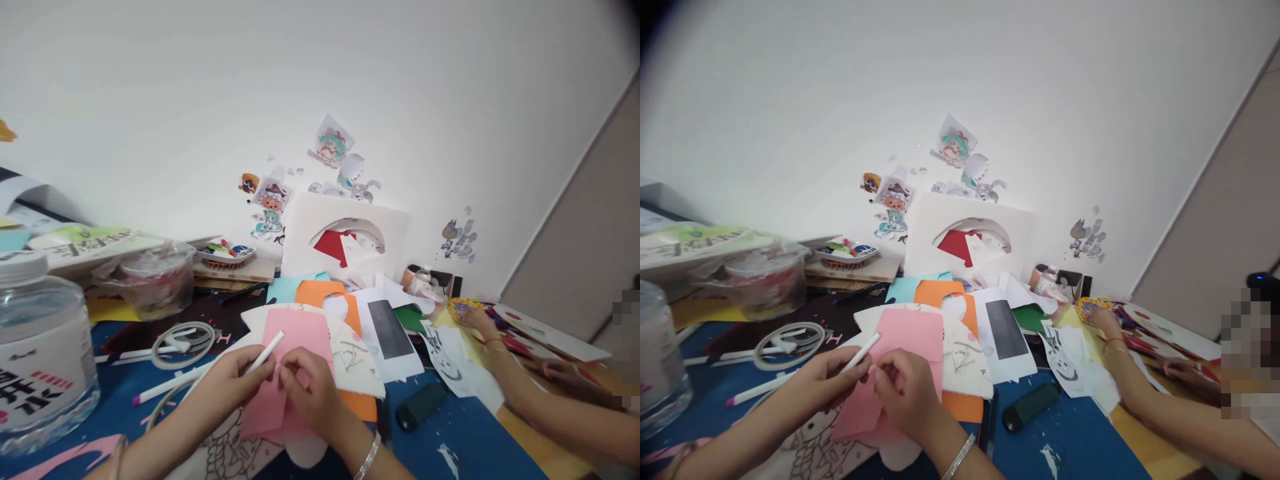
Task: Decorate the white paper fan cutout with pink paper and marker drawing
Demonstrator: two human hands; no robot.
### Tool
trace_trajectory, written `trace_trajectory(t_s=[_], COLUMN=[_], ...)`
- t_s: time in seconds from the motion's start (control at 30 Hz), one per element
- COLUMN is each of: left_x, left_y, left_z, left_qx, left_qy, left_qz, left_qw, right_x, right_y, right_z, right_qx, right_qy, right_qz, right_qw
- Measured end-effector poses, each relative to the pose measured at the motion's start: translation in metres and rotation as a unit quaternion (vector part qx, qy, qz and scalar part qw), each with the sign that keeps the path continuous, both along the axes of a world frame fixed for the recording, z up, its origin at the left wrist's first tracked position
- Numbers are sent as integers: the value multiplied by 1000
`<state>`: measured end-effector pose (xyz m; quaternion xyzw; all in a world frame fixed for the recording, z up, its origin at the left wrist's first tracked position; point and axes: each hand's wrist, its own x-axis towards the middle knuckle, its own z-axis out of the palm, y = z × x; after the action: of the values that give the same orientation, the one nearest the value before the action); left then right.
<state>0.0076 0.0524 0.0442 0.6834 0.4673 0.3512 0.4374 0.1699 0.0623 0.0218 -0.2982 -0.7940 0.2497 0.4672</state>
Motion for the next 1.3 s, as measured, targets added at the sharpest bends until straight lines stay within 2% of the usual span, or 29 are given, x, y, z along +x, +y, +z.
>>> trace_trajectory(t_s=[0.03,0.1,0.2,0.4,0.5,0.67,0.83,1.07,1.3], left_x=[0,0,1,2,2,3,1,0,-1], left_y=[1,2,1,-3,-3,-1,2,2,4], left_z=[-1,-2,0,4,5,4,-1,-7,-8], left_qx=[-6,-13,-14,7,41,98,122,133,132], left_qy=[-2,3,11,33,64,132,167,199,189], left_qz=[10,20,27,45,64,92,87,64,57], left_qw=[1000,1000,999,998,995,982,974,969,971], right_x=[1,1,2,1,2,1,-1,-1,-1], right_y=[1,3,5,7,9,11,10,15,15], right_z=[-1,-3,-6,-6,-6,-8,-10,-17,-15], right_qx=[79,208,286,230,221,250,240,272,309], right_qy=[-42,-115,-157,-126,-119,-132,-166,-189,-218], right_qz=[-32,-75,-102,-106,-101,-116,-121,-132,-134], right_qw=[996,968,940,959,963,952,949,934,916])
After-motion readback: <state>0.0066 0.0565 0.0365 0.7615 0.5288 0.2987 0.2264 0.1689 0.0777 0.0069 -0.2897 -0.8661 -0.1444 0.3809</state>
